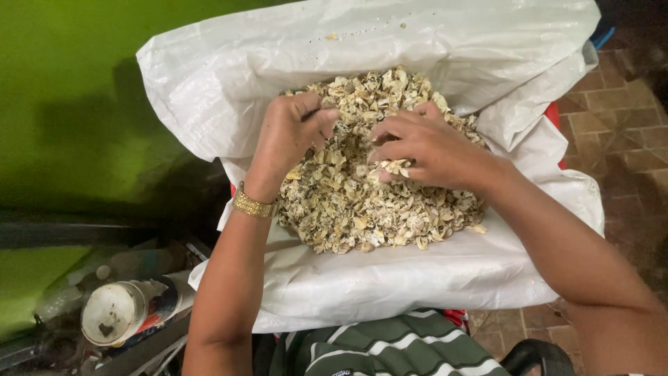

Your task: Sifting and mixing dried organic material in a large white sack using both hands

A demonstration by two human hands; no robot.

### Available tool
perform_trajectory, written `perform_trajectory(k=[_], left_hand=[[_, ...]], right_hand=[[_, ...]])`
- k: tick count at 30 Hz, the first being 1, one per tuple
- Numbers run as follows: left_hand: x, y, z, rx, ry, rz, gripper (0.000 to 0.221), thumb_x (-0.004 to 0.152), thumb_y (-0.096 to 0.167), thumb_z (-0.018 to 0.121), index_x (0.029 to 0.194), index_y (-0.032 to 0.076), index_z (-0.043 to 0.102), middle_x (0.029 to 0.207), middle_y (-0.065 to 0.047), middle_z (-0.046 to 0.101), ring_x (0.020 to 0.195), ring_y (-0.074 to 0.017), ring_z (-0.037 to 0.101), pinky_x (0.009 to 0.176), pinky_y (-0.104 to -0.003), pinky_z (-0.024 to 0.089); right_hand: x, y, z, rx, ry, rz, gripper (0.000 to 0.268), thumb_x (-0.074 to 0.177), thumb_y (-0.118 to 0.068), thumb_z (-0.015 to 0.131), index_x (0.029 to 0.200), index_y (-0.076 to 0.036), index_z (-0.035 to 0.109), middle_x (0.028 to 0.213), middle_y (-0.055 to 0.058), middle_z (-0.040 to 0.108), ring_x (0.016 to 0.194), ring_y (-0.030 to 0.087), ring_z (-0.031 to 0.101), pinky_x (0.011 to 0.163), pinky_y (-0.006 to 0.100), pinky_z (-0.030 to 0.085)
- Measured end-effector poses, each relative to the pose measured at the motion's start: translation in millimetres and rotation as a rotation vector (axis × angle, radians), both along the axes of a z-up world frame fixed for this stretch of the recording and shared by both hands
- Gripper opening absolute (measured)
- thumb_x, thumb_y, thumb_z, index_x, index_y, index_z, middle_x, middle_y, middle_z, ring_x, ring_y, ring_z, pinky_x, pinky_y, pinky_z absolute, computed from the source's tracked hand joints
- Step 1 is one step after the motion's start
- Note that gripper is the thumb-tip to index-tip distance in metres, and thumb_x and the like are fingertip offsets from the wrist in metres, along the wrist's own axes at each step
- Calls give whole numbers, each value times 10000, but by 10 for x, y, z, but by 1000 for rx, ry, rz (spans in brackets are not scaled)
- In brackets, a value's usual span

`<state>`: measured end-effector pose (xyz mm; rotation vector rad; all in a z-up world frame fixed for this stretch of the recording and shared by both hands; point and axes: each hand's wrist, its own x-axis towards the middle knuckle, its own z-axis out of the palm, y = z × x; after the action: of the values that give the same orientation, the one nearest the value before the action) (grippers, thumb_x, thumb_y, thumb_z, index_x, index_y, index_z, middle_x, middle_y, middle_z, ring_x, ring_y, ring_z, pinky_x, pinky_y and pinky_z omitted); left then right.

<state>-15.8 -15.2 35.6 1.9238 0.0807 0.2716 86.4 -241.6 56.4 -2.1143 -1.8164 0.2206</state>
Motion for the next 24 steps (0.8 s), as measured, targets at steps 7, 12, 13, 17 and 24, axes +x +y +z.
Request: perform_trajectory(k=[7,12,13,17,24], left_hand=[[54,-142,-48,87,163,-7,378,1049,332,513,761,102,598,518,-9,483,425,-123,423,475,-223,389],[-63,-387,219,255,416,-429,319,970,275,629,826,-8,654,629,-125,570,530,-199,513,565,-285,447],[-56,-393,234,262,411,-430,319,970,275,629,826,-8,654,629,-125,570,530,-199,513,565,-285,447],[-36,-386,230,251,362,-417,256,869,210,737,997,-10,713,903,-203,660,799,-274,674,730,-362,555],[26,-296,-100,232,-46,-15,190,927,-22,635,1110,-50,592,1049,-246,547,957,-443,657,782,-499,561]], right_hand=[[303,94,-151,259,458,-141,264,906,4,541,1158,-22,614,1266,202,527,1171,329,485,980,471,390],[711,228,-724,474,335,-214,224,933,-45,613,1154,-19,641,1119,147,586,1142,341,554,1025,459,387],[757,280,-783,480,329,-214,224,933,-45,613,1154,-19,641,1119,147,586,1142,341,554,1025,459,387],[815,474,-824,418,217,-305,197,897,-116,689,1080,-48,666,998,169,654,1013,378,617,924,469,456],[387,535,-626,286,172,-389,146,891,-145,698,1027,-126,648,971,43,640,1004,273,607,936,461,407]])
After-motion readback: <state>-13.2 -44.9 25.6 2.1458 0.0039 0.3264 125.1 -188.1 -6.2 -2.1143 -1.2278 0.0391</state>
